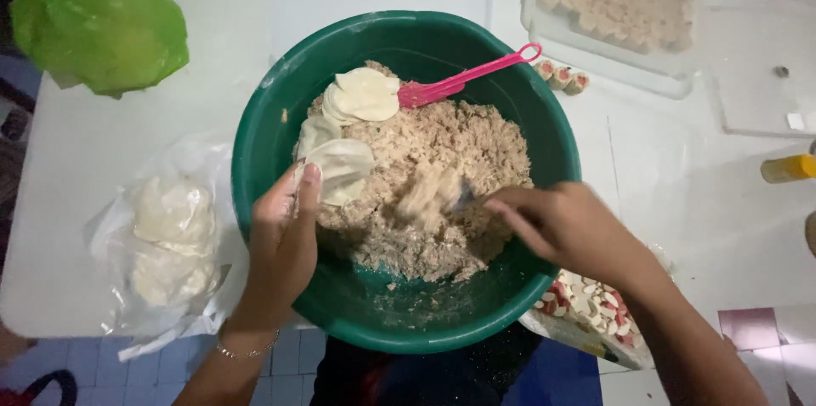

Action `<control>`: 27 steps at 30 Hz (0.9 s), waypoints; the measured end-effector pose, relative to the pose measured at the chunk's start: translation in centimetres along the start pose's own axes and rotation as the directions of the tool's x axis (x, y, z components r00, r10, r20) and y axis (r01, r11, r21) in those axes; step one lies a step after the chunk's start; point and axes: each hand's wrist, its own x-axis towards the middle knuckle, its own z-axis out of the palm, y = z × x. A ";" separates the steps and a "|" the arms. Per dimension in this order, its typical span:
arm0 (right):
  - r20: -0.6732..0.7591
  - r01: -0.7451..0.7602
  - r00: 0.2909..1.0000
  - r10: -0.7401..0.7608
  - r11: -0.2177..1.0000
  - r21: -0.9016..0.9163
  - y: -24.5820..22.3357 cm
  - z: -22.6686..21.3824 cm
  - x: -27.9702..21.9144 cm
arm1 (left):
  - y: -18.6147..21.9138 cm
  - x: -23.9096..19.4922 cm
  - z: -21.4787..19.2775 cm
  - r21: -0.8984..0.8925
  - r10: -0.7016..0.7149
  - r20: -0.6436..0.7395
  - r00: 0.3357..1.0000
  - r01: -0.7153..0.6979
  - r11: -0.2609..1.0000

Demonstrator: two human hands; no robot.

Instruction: Preparing and wrapping shumai dumplings by hand using a spoon and dough wrappers.

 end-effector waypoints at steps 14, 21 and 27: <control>-0.269 -0.069 0.957 0.103 0.989 0.133 0.3 0.6 -3.6 | 3.5 0.2 5.3 0.140 -0.013 0.505 0.863 -0.067 0.988; -0.248 0.141 0.954 0.167 0.479 0.866 5.7 3.5 -5.0 | 2.6 1.0 5.3 0.162 -0.050 0.501 0.864 -0.037 0.986; -0.316 0.043 0.912 0.260 0.708 0.705 3.4 3.1 -4.9 | 2.0 2.6 4.5 0.284 -0.218 0.554 0.804 0.064 0.957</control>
